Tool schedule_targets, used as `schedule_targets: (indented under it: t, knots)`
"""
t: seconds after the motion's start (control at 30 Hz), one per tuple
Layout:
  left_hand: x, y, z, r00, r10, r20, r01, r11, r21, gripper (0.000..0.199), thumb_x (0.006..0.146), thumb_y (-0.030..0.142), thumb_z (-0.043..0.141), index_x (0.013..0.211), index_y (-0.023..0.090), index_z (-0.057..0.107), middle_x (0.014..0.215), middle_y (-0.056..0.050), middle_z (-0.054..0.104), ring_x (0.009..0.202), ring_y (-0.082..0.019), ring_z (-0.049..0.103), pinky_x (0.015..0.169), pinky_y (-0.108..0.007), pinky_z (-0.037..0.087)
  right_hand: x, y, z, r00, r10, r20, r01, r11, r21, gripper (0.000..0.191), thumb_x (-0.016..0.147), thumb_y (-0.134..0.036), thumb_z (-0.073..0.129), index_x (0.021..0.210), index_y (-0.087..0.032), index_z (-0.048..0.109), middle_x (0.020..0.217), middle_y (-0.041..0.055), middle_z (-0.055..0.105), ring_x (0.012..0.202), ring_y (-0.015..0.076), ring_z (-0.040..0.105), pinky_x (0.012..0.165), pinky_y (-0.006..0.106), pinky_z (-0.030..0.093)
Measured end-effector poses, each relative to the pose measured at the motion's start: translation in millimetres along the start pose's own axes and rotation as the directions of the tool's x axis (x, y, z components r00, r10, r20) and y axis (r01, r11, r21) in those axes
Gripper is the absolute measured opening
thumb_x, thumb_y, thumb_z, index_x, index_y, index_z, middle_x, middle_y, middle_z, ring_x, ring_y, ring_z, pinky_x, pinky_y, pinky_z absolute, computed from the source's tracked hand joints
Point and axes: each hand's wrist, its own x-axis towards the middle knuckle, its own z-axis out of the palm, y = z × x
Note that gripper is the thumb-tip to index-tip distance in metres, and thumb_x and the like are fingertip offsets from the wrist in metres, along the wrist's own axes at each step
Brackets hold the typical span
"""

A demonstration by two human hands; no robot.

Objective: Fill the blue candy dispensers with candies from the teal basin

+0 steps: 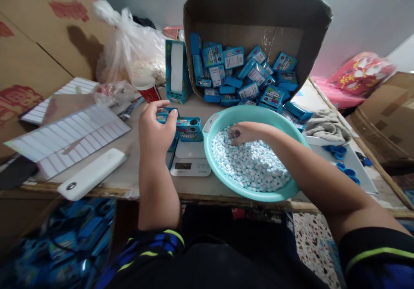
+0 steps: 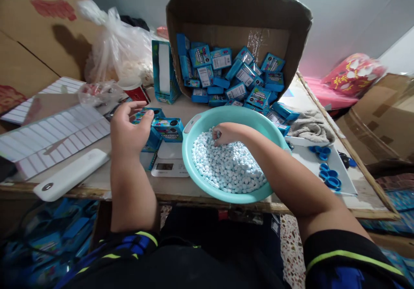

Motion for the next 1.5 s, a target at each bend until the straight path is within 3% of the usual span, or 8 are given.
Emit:
schedule_targets:
  t: [0.57,0.73,0.8,0.87,0.97,1.07,1.3,1.5]
  knots:
    - [0.4,9.0,-1.2,0.997,0.037,0.073,-0.041,0.998,0.052,0.022,0.095,0.036,0.064,0.114,0.025,0.068,0.121,-0.008,0.068,0.12,-0.028,0.064,0.112,-0.047,0.051,-2.5,-2.9,0.3,1.0,0.001,-0.003,-0.001,1.0,-0.018,0.019,0.085,-0.026,0.074,0.103,-0.02,0.08,0.104,0.0046,0.077,0.089,0.02,0.068,0.069,0.026,0.046]
    - [-8.6,25.0,3.8,0.978,0.207,0.002,-0.206,0.976,0.073,0.017,0.102,0.032,0.055,0.109,0.025,0.068,0.116,-0.008,0.069,0.118,-0.028,0.063,0.112,-0.05,0.049,-3.9,-2.3,-1.2,0.999,-0.044,-0.031,0.045,0.999,0.023,0.021,0.079,-0.02,0.073,0.099,-0.02,0.081,0.099,0.0034,0.077,0.085,0.0193,0.067,0.068,0.026,0.045]
    - [-16.4,41.7,15.0,0.923,0.365,0.124,-0.374,0.926,0.051,0.019,0.104,0.031,0.052,0.109,0.023,0.069,0.115,-0.008,0.07,0.117,-0.026,0.063,0.11,-0.047,0.049,-4.1,0.0,-2.2,0.998,-0.044,-0.043,0.045,0.998,0.035,0.021,0.079,-0.02,0.073,0.098,-0.018,0.08,0.097,0.0037,0.077,0.082,0.0188,0.065,0.067,0.026,0.044]
    - [-25.9,61.7,31.8,0.775,0.478,0.414,-0.523,0.852,-0.004,0.022,0.103,0.03,0.053,0.112,0.021,0.07,0.117,-0.008,0.071,0.115,-0.027,0.063,0.105,-0.045,0.051,-3.1,4.6,-2.8,0.997,-0.046,-0.059,0.048,0.998,0.041,0.023,0.079,-0.019,0.072,0.101,-0.016,0.08,0.096,0.0045,0.076,0.082,0.0186,0.064,0.066,0.026,0.043]
    - [-40.9,89.5,59.6,0.448,0.325,0.833,-0.632,0.774,0.039,0.027,0.096,0.03,0.061,0.114,0.015,0.073,0.12,-0.015,0.07,0.111,-0.032,0.066,0.093,-0.045,0.055,1.4,15.0,-1.3,0.994,0.008,-0.108,-0.002,0.998,0.057,0.033,0.08,-0.012,0.066,0.111,-0.012,0.078,0.099,0.0072,0.076,0.083,0.0186,0.063,0.068,0.026,0.043]
    - [-50.1,106.5,79.3,0.282,0.133,0.95,-0.689,0.717,0.104,0.025,0.094,0.023,0.059,0.107,0.01,0.077,0.111,-0.019,0.072,0.105,-0.034,0.07,0.087,-0.041,0.056,8.3,24.9,2.4,0.979,0.114,-0.168,-0.102,0.992,0.077,0.044,0.079,-0.005,0.06,0.12,-0.011,0.075,0.104,0.0086,0.076,0.084,0.0184,0.062,0.069,0.026,0.043]
    - [-30.9,108.8,93.9,0.191,0.059,0.98,-0.614,0.786,0.072,0.026,0.083,0.011,0.07,0.106,0.01,0.081,0.109,-0.018,0.078,0.103,-0.034,0.072,0.087,-0.04,0.057,12.7,32.2,3.4,0.979,0.109,-0.172,-0.088,0.988,0.129,0.035,0.083,-0.01,0.066,0.116,-0.013,0.078,0.098,0.0078,0.076,0.082,0.0178,0.062,0.071,0.027,0.044]
    - [-9.9,93.7,89.6,0.136,0.196,0.971,-0.507,0.856,-0.102,0.023,0.078,0.005,0.066,0.088,0.017,0.082,0.091,-0.006,0.079,0.084,-0.022,0.072,0.076,-0.031,0.055,9.4,34.7,1.9,0.984,0.086,-0.157,-0.066,0.99,0.128,0.032,0.086,-0.016,0.071,0.117,-0.012,0.078,0.099,0.0073,0.076,0.084,0.018,0.062,0.071,0.027,0.042]
